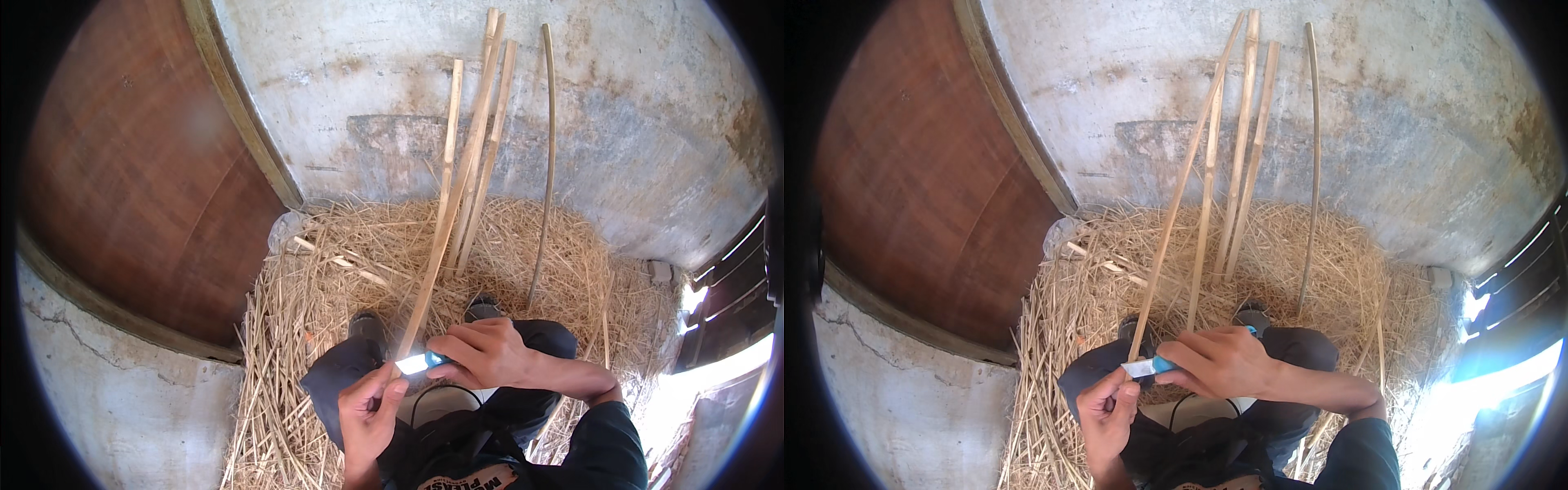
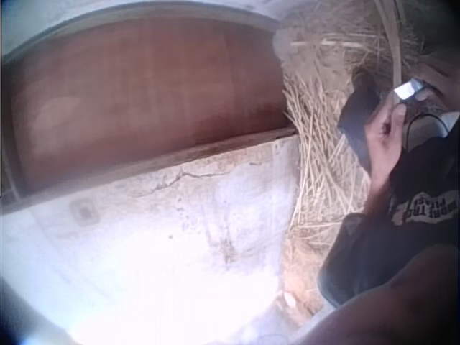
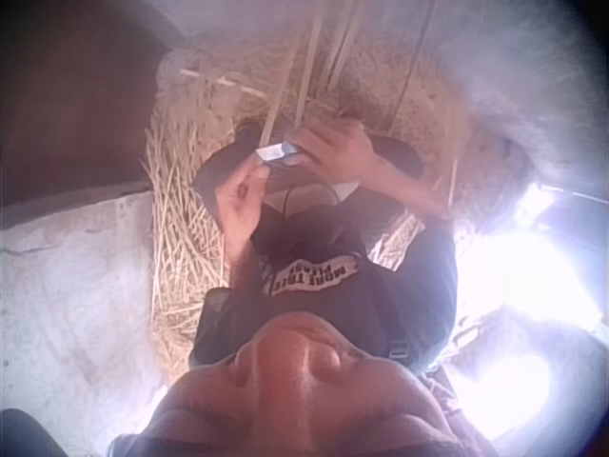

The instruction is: The person sits on a bed of straw and uses a blue utility knife to split long bamboo poles into thin strips. They hold the pole with one hand and carefully shave and split the material with the other, creating multiple thin slats from each pole.

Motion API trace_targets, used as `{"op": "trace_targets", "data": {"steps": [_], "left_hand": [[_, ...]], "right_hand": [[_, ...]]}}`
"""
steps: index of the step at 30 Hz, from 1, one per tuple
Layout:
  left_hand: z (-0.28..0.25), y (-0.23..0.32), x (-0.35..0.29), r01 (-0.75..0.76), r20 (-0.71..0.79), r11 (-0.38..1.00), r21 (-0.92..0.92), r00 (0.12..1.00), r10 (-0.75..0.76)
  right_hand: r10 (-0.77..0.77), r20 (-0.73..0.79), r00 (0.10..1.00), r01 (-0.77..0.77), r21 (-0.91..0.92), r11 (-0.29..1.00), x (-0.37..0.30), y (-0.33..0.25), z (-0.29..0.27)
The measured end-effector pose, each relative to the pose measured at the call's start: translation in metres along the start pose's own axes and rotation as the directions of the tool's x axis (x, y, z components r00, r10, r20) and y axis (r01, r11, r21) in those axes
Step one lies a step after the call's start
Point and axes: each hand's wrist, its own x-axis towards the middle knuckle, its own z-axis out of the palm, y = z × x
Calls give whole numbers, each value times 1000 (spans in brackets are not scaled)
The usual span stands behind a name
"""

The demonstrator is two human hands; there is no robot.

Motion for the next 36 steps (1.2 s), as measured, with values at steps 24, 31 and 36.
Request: {"op": "trace_targets", "data": {"steps": [24,31,36], "left_hand": [[16,6,-1,-82,-80,975,208,992,101],[14,7,-1,-80,-76,973,216,992,98],[12,6,-4,-78,-75,969,235,992,98]], "right_hand": [[31,-55,998,-31,5,999,5,-6,9],[9,-50,999,-12,-57,998,7,-6,6],[-3,-64,998,-2,-85,996,7,-8,9]]}}
